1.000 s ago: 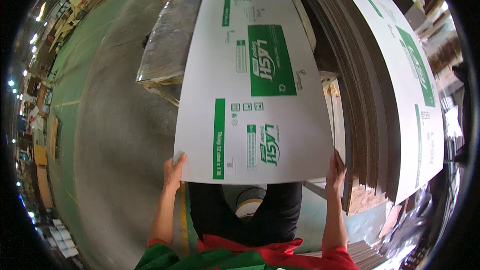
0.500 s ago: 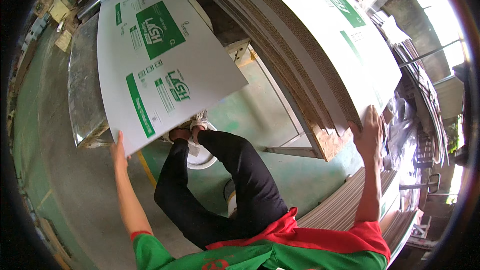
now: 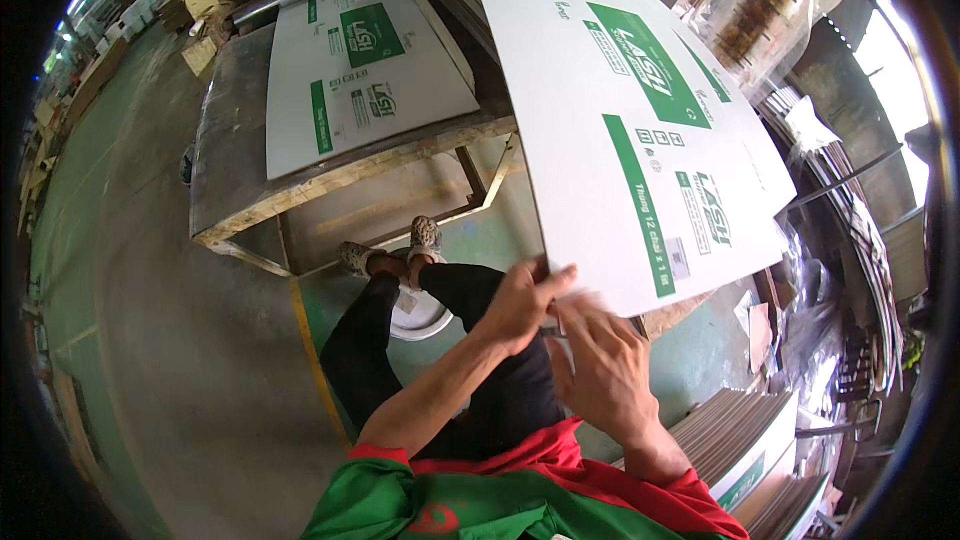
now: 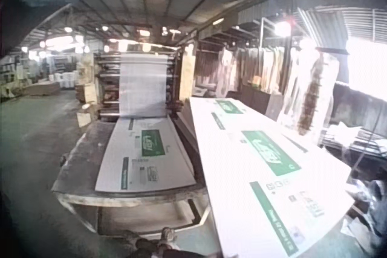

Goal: The person repeatedly picks up large white cardboard sheets from a stack and places them onto a metal table. The person handles the sheets by hand, aligning them on the table surface throughout the clip.

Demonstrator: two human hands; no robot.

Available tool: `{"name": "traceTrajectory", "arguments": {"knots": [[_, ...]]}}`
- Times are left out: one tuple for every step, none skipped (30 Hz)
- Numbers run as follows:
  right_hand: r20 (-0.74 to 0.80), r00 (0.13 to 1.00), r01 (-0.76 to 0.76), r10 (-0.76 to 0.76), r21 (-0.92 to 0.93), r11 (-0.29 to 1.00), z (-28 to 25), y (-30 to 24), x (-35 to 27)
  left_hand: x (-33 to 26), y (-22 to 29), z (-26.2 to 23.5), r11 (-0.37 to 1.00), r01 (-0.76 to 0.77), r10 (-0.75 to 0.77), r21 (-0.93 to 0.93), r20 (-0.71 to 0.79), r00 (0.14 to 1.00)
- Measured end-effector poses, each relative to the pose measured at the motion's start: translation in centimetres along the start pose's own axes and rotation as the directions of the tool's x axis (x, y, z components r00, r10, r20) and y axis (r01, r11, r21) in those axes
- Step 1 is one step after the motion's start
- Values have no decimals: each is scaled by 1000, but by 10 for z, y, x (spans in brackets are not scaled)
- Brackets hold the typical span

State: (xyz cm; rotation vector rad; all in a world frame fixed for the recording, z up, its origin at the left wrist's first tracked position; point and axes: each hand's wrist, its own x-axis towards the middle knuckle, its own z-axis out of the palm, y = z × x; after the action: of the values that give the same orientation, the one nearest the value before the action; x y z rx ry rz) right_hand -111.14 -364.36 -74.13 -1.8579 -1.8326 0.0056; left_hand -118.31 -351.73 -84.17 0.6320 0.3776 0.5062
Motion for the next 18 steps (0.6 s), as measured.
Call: {"name": "traceTrajectory", "arguments": {"knots": [[-10, 998, 62, -62, 381, 923, -14, -14, 10, 0, -4, 6, 992, -125, 126, 27, -39, 991], [-5, 997, 63, -81, 666, 744, -35, -27, 11, -9, -11, 9, 942, -247, 279, 226, -124, 952], [-6, 995, 53, -98, 873, 484, -56, -40, 15, -15, -4, 1, 918, -175, 261, 355, -211, 942], [-265, 950, 303, -164, 908, 290, -58, -49, 23, -22, -2, -7, 926, -227, 319, 303, -298, 900], [-459, 869, 444, -185, 888, -120, -52, -68, 27, -46, 2, -19, 853, -285, 468, 437, -397, 790], [-634, 748, 469, -197, 715, -518, -46, -87, 32, -53, 12, -31, 883, -379, 468, 275, -510, 722], [-659, 704, 264, -264, 588, -764, -40, -101, 29, -82, 25, -46, 816, -478, 575, 325, -371, 729], [-596, 718, -3, -359, 514, -858, -38, -112, 20, -105, 29, -55, 745, -530, 665, 406, -391, 636], [-550, 726, -161, -413, 447, -880, -37, -120, 10, -133, 35, -66, 780, -455, 622, 429, -460, 634], [-520, 734, -277, -438, 359, -891, -35, -125, 1, -162, 32, -77, 838, -367, 544, 404, -668, 508], [-515, 740, -328, -433, 285, -901, -32, -130, -7, -195, 34, -92, 835, -331, 550, 439, -678, 488], [-515, 748, -351, -420, 231, -908, -29, -133, -14, -227, 20, -103, 772, -230, 635, 592, -703, 320], [-538, 746, -355, -393, 178, -918, -29, -138, -18, -258, 7, -116, 711, -199, 702, 675, -663, 260], [-560, 743, -360, -366, 125, -924, -31, -142, -22, -287, -6, -129, 720, -177, 693, 671, -684, 228], [-560, 760, -362, -330, 56, -930, -35, -145, -22, -314, -20, -142, 731, -154, 683, 665, -705, 194], [-564, 757, -367, -330, 52, -929, -39, -147, -21, -336, -36, -150, 774, -202, 632, 600, -747, 205], [-569, 753, -371, -330, 47, -927, -44, -143, -19, -354, -50, -157, 811, -253, 579, 527, -786, 220], [-578, 735, -372, -356, 95, -923, -49, -137, -15, -365, -61, -165, 799, -230, 600, 556, -763, 238]]}}
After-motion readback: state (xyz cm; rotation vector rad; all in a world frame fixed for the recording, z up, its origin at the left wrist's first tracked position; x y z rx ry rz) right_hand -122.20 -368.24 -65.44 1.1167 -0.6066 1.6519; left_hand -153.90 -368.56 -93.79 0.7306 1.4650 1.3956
